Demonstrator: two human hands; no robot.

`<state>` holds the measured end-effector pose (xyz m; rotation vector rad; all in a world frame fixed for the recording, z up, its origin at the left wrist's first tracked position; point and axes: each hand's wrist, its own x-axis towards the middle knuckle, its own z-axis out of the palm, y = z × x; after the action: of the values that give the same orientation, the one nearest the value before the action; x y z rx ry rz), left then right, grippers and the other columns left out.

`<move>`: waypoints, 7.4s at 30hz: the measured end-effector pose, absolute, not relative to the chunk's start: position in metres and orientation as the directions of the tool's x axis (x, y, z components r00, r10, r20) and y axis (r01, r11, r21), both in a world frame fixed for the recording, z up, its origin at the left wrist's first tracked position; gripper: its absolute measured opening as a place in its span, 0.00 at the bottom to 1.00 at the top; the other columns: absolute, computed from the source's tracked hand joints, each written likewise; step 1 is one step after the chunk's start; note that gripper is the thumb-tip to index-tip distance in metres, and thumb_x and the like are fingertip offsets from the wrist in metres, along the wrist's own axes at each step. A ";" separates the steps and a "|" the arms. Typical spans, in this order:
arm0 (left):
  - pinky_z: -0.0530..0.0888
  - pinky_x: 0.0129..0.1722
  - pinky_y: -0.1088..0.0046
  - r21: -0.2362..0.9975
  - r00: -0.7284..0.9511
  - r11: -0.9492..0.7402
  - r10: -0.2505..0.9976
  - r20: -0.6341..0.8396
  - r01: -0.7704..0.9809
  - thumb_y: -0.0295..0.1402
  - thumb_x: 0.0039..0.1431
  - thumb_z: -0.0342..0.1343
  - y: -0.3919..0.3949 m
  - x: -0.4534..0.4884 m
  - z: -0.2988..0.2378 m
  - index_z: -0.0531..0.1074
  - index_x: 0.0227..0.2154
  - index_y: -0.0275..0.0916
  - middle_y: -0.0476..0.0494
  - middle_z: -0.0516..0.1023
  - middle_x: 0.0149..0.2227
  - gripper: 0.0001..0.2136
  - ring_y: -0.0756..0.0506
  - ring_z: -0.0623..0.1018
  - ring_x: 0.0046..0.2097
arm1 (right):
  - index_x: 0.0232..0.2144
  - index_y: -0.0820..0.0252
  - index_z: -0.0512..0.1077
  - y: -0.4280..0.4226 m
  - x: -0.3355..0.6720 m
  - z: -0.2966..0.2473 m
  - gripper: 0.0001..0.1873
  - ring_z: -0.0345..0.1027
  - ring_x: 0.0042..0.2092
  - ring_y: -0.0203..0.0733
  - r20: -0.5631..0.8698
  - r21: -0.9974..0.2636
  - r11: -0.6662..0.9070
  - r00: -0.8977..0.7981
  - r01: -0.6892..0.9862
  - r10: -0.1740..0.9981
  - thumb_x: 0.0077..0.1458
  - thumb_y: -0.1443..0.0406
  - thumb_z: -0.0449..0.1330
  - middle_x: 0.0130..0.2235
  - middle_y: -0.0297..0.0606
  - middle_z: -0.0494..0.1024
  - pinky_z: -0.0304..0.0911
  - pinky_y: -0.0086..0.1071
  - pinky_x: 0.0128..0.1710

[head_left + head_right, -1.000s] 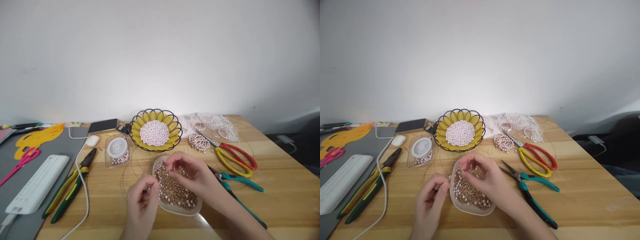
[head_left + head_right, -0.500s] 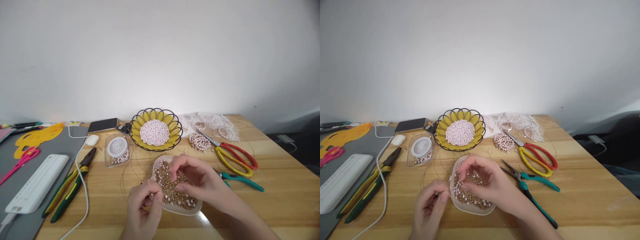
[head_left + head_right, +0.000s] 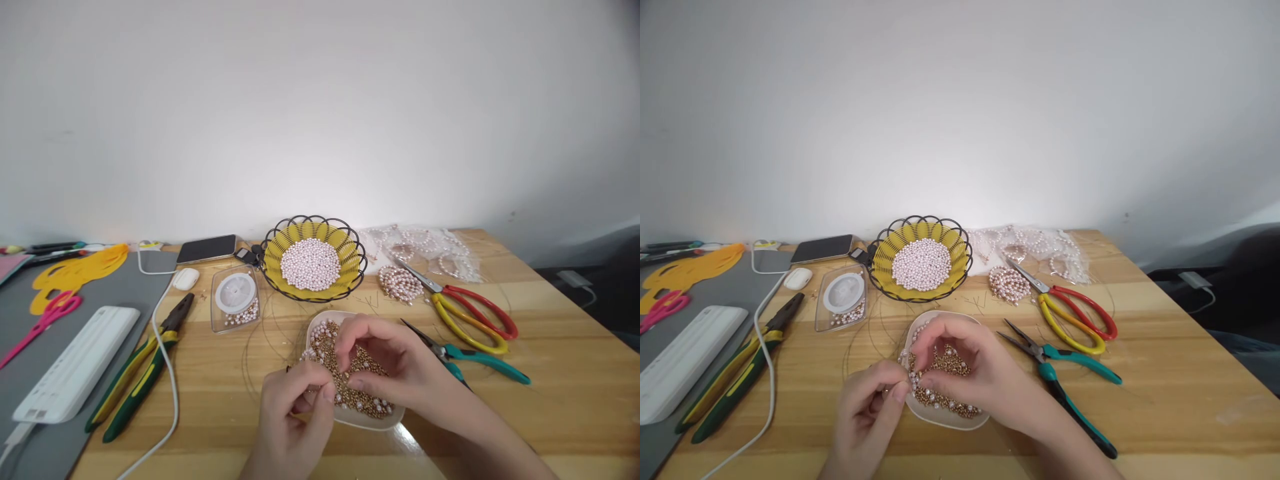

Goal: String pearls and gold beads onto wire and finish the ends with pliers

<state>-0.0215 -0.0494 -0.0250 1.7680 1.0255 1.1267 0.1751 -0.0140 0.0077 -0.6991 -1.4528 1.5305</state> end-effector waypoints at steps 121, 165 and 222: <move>0.53 0.21 0.77 0.942 0.331 -0.266 0.925 0.189 0.205 0.27 0.68 0.50 -0.047 -0.016 -0.023 0.64 0.28 0.41 0.56 0.54 0.22 0.10 0.52 0.57 0.21 | 0.33 0.51 0.73 -0.016 0.170 0.004 0.07 0.70 0.36 0.39 0.360 -0.910 0.390 -0.198 0.141 0.912 0.66 0.64 0.62 0.32 0.29 0.75 0.65 0.32 0.37; 0.52 0.21 0.77 0.966 0.273 -0.129 0.960 0.065 0.222 0.31 0.69 0.51 -0.041 -0.009 -0.026 0.69 0.28 0.39 0.55 0.56 0.22 0.11 0.52 0.58 0.22 | 0.31 0.52 0.74 -0.010 0.166 0.001 0.11 0.62 0.29 0.37 0.095 -0.990 0.080 -0.137 -0.114 0.986 0.62 0.55 0.65 0.27 0.27 0.70 0.61 0.31 0.30; 0.52 0.21 0.83 0.755 0.330 0.215 0.944 0.002 -0.620 0.41 0.72 0.58 -0.045 -0.012 -0.022 0.73 0.40 0.43 0.61 0.49 0.20 0.08 0.55 0.48 0.21 | 0.32 0.56 0.75 -0.020 0.156 0.003 0.10 0.70 0.34 0.34 0.062 -0.944 -0.050 -0.325 -0.326 0.944 0.63 0.58 0.67 0.31 0.31 0.77 0.66 0.28 0.37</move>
<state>-0.0116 -0.0451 -0.0220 0.7421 0.5249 1.1557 0.1556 -0.0197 0.0027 -0.7703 -1.1862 1.5851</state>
